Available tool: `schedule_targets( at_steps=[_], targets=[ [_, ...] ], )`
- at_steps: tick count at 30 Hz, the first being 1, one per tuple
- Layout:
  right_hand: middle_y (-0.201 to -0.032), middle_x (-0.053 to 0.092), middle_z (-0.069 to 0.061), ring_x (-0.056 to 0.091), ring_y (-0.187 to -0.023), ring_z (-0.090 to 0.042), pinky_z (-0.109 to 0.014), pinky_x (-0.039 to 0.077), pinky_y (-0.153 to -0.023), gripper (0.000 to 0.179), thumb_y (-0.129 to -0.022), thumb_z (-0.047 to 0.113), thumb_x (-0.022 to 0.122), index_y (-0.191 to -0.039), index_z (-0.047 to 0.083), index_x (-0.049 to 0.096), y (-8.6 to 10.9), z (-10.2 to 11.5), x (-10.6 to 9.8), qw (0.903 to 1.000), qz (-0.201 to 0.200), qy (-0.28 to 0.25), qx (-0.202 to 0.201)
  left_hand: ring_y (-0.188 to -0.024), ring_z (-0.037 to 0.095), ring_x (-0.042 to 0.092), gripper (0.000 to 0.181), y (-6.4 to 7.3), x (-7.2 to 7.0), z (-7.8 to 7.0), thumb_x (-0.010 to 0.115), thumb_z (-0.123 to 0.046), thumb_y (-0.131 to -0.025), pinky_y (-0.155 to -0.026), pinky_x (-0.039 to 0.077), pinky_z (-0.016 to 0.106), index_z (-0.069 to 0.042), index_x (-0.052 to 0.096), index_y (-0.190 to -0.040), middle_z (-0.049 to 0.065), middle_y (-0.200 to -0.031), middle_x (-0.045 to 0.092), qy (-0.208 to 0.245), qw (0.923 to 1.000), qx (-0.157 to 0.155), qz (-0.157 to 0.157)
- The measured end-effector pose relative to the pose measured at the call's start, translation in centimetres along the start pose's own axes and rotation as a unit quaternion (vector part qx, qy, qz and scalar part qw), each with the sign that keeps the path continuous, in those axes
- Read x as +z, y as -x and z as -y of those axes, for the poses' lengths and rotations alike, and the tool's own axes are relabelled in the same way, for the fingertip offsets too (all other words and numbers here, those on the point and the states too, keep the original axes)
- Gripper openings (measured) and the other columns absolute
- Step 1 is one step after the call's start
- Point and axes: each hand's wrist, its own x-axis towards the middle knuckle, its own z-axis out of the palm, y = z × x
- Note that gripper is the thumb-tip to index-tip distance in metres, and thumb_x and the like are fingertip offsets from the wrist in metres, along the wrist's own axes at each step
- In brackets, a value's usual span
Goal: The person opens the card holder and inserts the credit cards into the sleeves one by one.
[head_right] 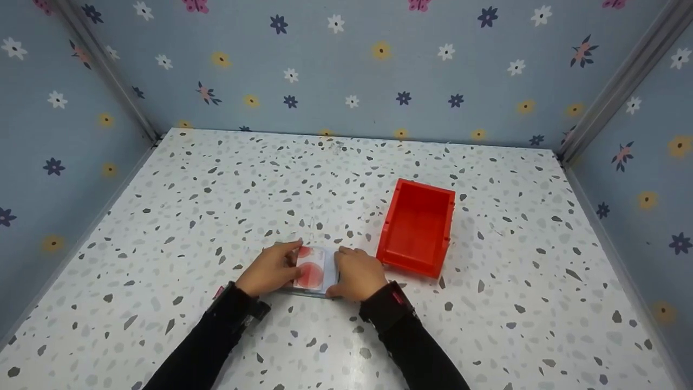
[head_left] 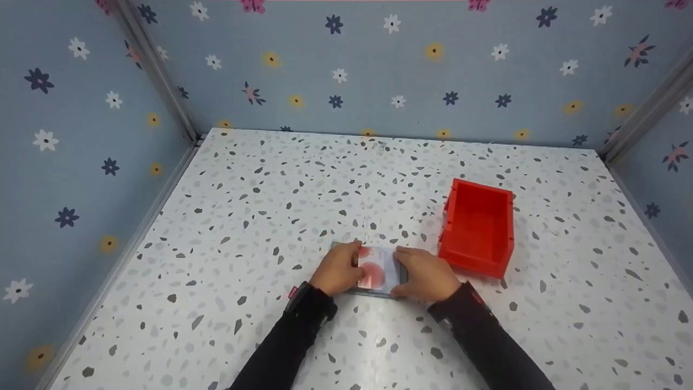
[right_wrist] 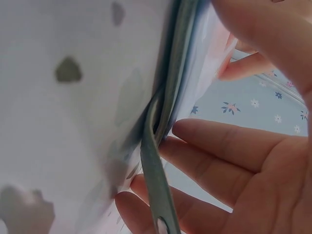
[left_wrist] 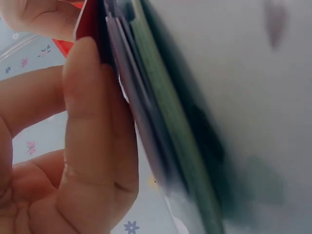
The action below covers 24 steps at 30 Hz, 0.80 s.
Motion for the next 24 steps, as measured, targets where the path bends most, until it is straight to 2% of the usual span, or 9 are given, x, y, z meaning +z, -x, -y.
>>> schedule_targets(
  at_steps=[3, 7, 10, 18, 24],
  targets=[
    [-0.142, 0.057, -0.005, 0.053, -0.131, -0.026, -0.045, 0.041, -0.113, 0.082, -0.069, 0.035, 0.088, -0.14, 0.01, 0.054, 0.0, -0.1, 0.0, 0.9999, -0.007, 0.0, -0.009, -0.077, 0.02, 0.054, 0.049, -0.1, 0.3, -0.3, 0.064, 0.003, -0.075, -0.072, 0.047, 0.031, 0.009, 0.058, -0.124, 0.004, -0.076, 0.056, -0.005, 1.0, 0.005, -0.004],
    [-0.14, 0.058, -0.007, 0.055, -0.129, -0.027, -0.045, 0.042, -0.111, 0.083, -0.068, 0.034, 0.088, -0.139, 0.008, 0.055, 0.0, -0.2, 0.1, 0.9996, -0.016, 0.0, -0.022, -0.074, 0.019, 0.052, 0.026, -0.3, 0.6, -0.7, 0.063, 0.005, -0.073, -0.066, 0.045, 0.031, 0.001, 0.064, -0.098, 0.009, -0.082, 0.06, -0.023, 0.9996, 0.012, -0.006],
    [-0.139, 0.059, -0.007, 0.055, -0.128, -0.027, -0.045, 0.043, -0.111, 0.083, -0.067, 0.033, 0.088, -0.139, 0.008, 0.055, -0.1, -0.3, 0.1, 0.9994, -0.02, 0.001, -0.028, -0.073, 0.017, 0.05, 0.021, -0.4, 0.9, -0.9, 0.063, 0.007, -0.072, -0.063, 0.041, 0.028, 0.001, 0.065, -0.093, 0.007, -0.08, 0.059, -0.036, 0.9991, 0.023, -0.003],
    [-0.141, 0.058, -0.006, 0.057, -0.127, -0.026, -0.045, 0.046, -0.108, 0.081, -0.068, 0.032, 0.087, -0.139, 0.009, 0.055, 0.0, -0.5, 0.1, 0.9994, -0.015, -0.005, -0.03, -0.067, 0.014, 0.05, 0.023, -0.5, 1.5, -1.2, 0.057, 0.01, -0.074, -0.057, 0.039, 0.024, -0.004, 0.069, -0.087, -0.004, -0.068, 0.053, -0.039, 0.9989, 0.024, 0.009],
    [-0.141, 0.058, -0.007, 0.056, -0.128, -0.027, -0.045, 0.045, -0.109, 0.079, -0.07, 0.03, 0.087, -0.139, 0.009, 0.055, 0.0, -0.4, 0.1, 0.9993, -0.016, -0.009, -0.034, -0.072, 0.017, 0.053, 0.031, -0.5, 1.5, -1.4, 0.055, 0.013, -0.074, -0.063, 0.043, 0.027, -0.004, 0.071, -0.096, 0.0, -0.074, 0.058, -0.046, 0.9986, 0.024, 0.008]
  ],
)
